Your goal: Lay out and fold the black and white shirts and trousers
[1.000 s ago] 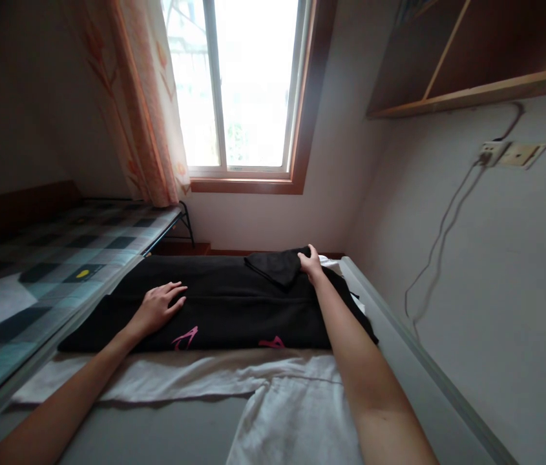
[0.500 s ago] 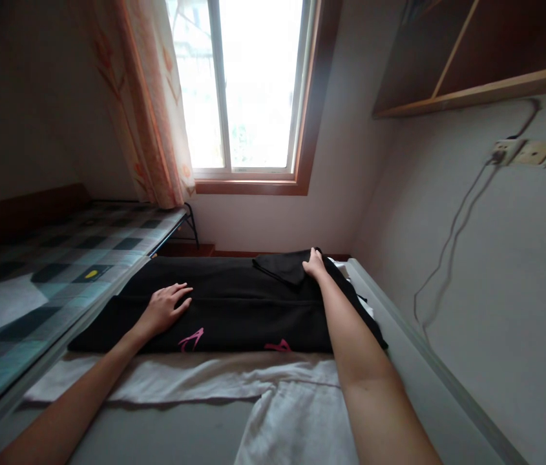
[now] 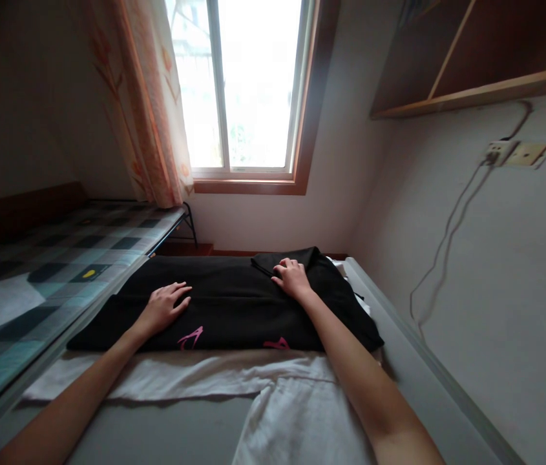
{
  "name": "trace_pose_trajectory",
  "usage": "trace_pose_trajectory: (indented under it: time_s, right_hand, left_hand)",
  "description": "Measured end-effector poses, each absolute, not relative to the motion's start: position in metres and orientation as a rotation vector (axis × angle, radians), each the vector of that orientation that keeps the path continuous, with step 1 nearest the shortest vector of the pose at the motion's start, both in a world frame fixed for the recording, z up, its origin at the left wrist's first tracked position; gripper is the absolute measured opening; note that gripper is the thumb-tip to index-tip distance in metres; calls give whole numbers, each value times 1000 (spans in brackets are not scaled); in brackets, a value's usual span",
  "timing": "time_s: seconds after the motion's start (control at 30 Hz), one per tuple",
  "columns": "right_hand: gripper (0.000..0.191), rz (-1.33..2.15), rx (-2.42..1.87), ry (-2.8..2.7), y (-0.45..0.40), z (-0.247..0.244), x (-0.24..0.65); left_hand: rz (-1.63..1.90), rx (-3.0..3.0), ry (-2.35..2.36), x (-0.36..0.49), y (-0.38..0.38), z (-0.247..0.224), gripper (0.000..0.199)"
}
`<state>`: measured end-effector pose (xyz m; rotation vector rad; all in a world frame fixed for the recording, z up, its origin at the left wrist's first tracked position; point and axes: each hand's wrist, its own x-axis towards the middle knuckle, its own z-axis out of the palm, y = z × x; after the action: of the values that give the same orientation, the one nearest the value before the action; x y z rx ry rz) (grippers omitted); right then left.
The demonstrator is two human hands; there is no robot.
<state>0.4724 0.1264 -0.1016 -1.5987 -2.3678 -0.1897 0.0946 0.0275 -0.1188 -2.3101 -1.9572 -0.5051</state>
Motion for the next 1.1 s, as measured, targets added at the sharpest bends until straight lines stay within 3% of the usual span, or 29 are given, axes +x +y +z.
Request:
trace_pose_trajectory:
  time_s: [0.33, 0.6, 0.77, 1.1]
  right_hand:
    - [29, -441, -1616, -2327, 113, -98, 486]
    - [29, -163, -1684, -2285, 109, -107, 491]
    - [41, -18, -1751, -2091, 113, -112, 488]
    - [40, -46, -1922, -1821, 146, -103, 500]
  left_hand:
    - [-491, -2317, -1944, 93, 28, -121, 41]
    - [-486, -2311, -1957, 94, 27, -120, 42]
    - [-504, -2308, -1947, 93, 28, -121, 41]
    - [-515, -2310, -1947, 93, 28, -122, 40]
